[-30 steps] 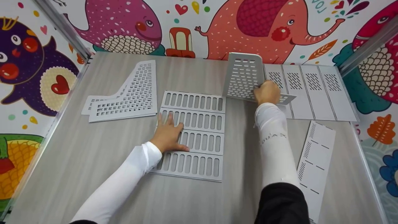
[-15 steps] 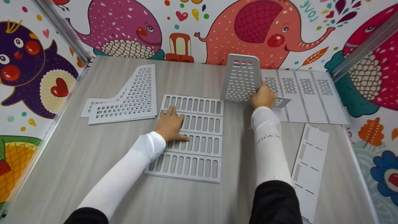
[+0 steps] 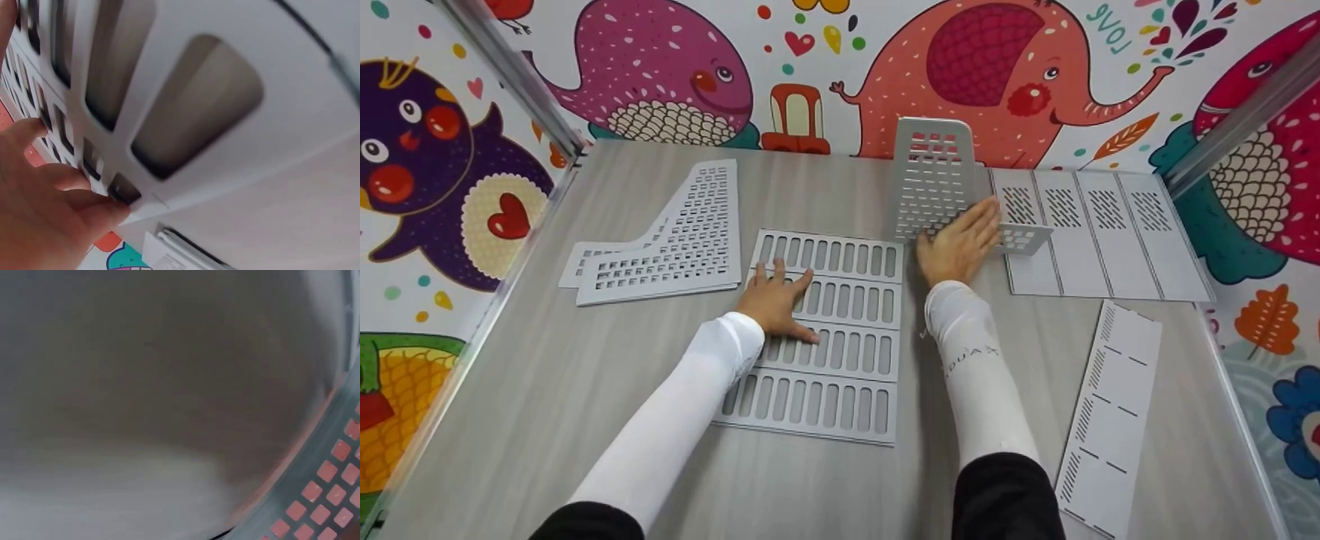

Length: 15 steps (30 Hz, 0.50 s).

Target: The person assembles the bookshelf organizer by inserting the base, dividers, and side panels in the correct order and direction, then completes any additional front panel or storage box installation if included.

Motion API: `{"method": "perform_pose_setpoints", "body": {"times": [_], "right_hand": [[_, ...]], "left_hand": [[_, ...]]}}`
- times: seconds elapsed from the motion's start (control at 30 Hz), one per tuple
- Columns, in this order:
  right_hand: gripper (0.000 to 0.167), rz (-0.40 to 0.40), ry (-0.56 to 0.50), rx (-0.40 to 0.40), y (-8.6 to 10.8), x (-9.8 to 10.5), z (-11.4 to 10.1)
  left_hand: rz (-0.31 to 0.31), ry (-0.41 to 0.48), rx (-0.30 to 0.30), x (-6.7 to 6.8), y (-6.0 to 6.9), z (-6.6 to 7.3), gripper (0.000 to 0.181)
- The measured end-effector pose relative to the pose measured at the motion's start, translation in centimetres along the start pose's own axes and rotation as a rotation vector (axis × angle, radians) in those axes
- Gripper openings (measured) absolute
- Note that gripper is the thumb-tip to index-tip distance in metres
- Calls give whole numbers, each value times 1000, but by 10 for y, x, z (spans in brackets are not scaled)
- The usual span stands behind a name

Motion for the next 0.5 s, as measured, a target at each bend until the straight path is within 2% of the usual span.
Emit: {"method": "perform_pose_setpoints", "body": {"times": [0.1,0.23,0.37,0.5], "right_hand": [[124,-40,-23,28,-2,-5,-8],[125,-43,-25,52,-2,-7,-12],[130,-59,27,62,2,-10,-8],[135,-124,74,58,6,-13,-3]], "left_hand": [[11,3,0,1,0,-1,120],[8,-21,-5,3,1,-2,120],[-10,-58,-5,5,3,-1,119],[-27,-76,4,6,4,0,119]]}}
Point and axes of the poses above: each hand's wrist, its own y-axis away from the middle knuckle, its own x-axis out of the back of the hand, z = x × y, the point moved 10 cm from there along -y, towards the middle knuckle, and after that the axes turned 13 degrees about x, right-handed, at the moved point
